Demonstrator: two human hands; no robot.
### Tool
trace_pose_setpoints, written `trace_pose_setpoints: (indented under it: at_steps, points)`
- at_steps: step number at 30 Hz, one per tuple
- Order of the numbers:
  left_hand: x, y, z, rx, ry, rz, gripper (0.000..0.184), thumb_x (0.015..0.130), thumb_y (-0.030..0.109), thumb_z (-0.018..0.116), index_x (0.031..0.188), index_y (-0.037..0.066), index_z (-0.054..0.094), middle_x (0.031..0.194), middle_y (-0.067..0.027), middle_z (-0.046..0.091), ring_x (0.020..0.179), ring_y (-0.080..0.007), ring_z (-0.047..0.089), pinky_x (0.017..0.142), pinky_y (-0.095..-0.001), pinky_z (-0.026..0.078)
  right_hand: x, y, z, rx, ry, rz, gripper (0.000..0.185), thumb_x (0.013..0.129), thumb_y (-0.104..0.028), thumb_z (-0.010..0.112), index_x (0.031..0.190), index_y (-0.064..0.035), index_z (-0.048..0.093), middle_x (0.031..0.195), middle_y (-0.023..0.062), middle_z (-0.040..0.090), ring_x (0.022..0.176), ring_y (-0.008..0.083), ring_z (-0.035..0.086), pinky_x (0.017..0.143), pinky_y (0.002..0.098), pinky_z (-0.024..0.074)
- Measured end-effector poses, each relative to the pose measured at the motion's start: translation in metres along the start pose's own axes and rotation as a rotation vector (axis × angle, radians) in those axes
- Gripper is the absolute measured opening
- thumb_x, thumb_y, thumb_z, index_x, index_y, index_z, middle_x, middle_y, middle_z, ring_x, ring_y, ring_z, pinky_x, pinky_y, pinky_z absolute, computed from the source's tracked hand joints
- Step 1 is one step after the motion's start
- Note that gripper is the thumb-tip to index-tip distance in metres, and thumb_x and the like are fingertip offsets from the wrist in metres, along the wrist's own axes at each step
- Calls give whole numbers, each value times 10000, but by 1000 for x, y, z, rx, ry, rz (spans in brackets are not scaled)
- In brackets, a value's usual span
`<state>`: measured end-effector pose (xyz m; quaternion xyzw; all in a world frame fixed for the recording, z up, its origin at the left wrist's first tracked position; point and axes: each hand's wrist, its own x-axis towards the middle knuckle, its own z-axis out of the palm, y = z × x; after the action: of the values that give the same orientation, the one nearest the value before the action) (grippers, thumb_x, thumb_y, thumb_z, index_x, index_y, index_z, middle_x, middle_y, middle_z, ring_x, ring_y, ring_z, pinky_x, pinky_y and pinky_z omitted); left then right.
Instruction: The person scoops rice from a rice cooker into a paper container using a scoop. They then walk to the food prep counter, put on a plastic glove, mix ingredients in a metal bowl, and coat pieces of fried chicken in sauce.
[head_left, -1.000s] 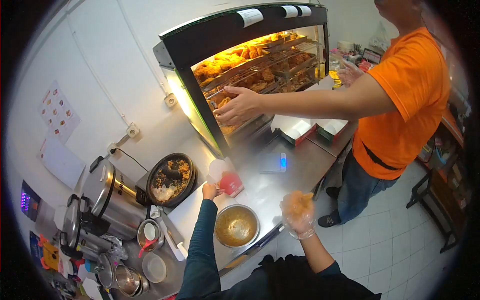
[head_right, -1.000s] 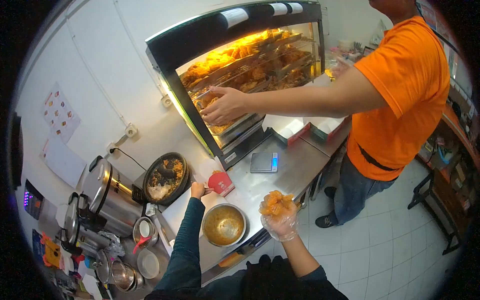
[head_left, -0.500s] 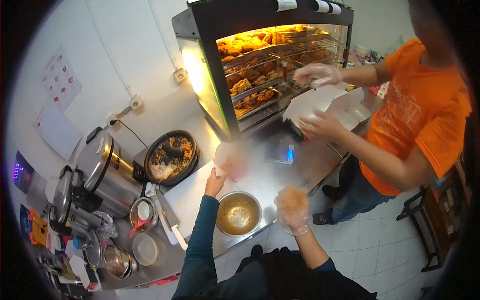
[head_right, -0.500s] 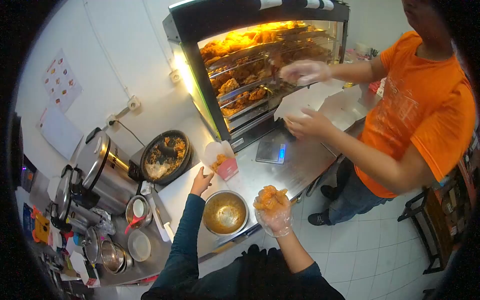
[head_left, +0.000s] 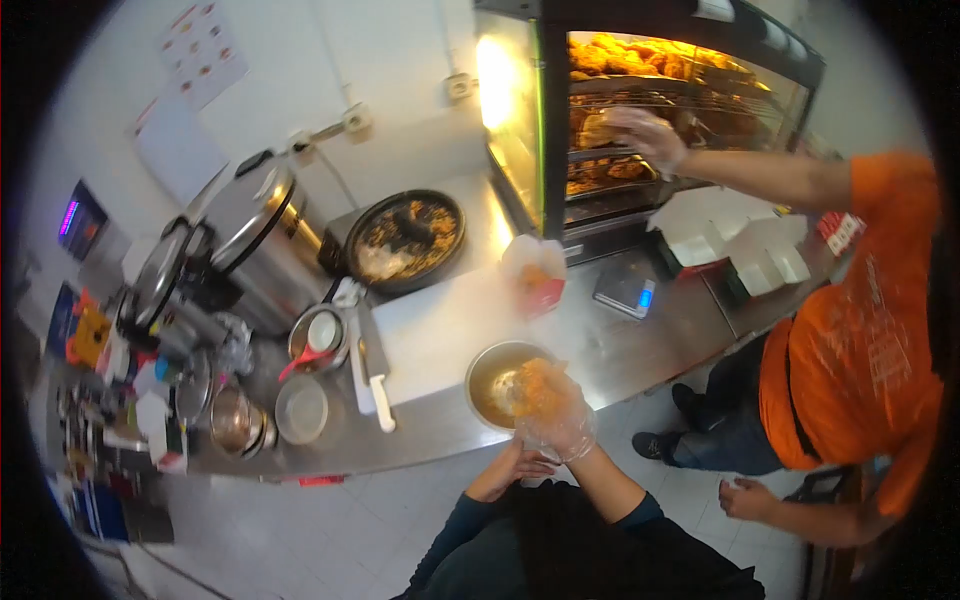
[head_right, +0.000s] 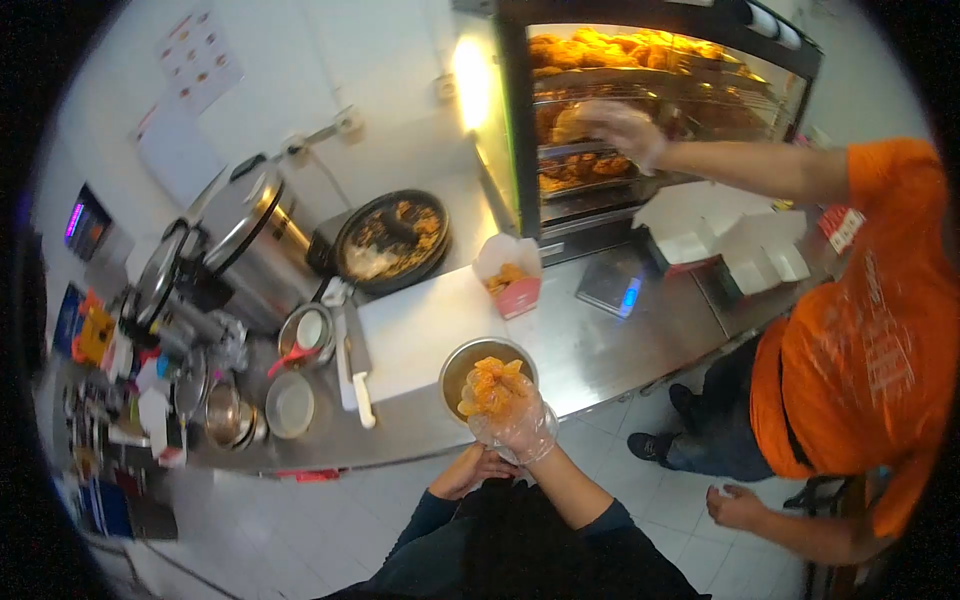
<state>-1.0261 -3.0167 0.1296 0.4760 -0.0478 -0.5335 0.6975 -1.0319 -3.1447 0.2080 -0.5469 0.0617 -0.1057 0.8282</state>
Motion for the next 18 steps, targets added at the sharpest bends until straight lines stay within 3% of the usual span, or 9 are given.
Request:
trace_pose_setpoints:
  at_steps: [4, 6, 7, 10, 11, 14, 15, 18]
  points:
    - [-12, -29, 0, -639, -109, 123, 457, 859, 373, 301, 1196, 64, 310, 1163, -137, 404, 1029, -262, 445, 820, -385, 406, -24, 34, 7, 282, -212, 175, 512, 663, -215, 642, 1073, -11, 413, 1039, 95, 501, 968, 193, 486, 832, 299, 402]
    - [-23, -28, -5, -793, -118, 185, 438, 865, 344, 290, 1190, 51, 312, 1170, -143, 399, 1045, -263, 432, 850, -394, 386, -41, 32, 11, 253, -268, 134, 490, 667, -188, 636, 1069, -15, 416, 1035, 103, 498, 970, 199, 483, 824, 319, 407]
    - [-33, -20, -5, -847, -145, 213, 433, 866, 333, 292, 1188, 45, 312, 1173, -144, 396, 1049, -260, 429, 853, -392, 384, -44, 52, 7, 673, -281, 207, 414, 703, -154, 593, 1057, -17, 428, 1018, 117, 501, 961, 222, 487, 802, 358, 422]
    - [-51, -13, -18, -918, -171, 210, 423, 868, 309, 296, 1183, 27, 311, 1175, -146, 392, 1054, -250, 426, 857, -382, 381, -52, 87, -9, 1129, -205, 590, 332, 766, -194, 508, 1039, -17, 441, 1000, 127, 503, 926, 251, 502, 773, 394, 434]
    - [-53, -16, -21, -931, -174, 196, 420, 869, 302, 298, 1181, 21, 311, 1175, -147, 392, 1054, -247, 426, 858, -378, 381, -58, 93, -11, 1067, -189, 550, 331, 789, -238, 462, 1030, -12, 444, 990, 135, 505, 899, 256, 512, 764, 395, 439]
    - [-44, -24, -29, -762, -69, 206, 424, 866, 297, 309, 1174, 5, 309, 1172, -150, 393, 1039, -238, 441, 851, -359, 388, -65, 98, -14, 1148, -193, 557, 356, 810, -296, 414, 1014, -6, 450, 963, 143, 511, 849, 256, 529, 740, 388, 453]
    - [-36, -32, -42, -499, -25, 206, 468, 851, 315, 364, 1217, 53, 233, 1169, -157, 391, 1021, -256, 455, 823, -363, 408, -65, 83, -9, 1089, -151, 494, 360, 797, -289, 441, 1019, -6, 448, 934, 136, 519, 846, 243, 532, 726, 382, 460]
    - [-6, -26, -53, -135, 509, 267, 604, 807, 391, 443, 1250, 120, 134, 1160, -169, 399, 942, -285, 507, 782, -374, 430, -60, 76, -18, 822, -119, 191, 347, 762, -402, 477, 903, -85, 478, 786, 80, 453, 670, 187, 444, 587, 311, 420]
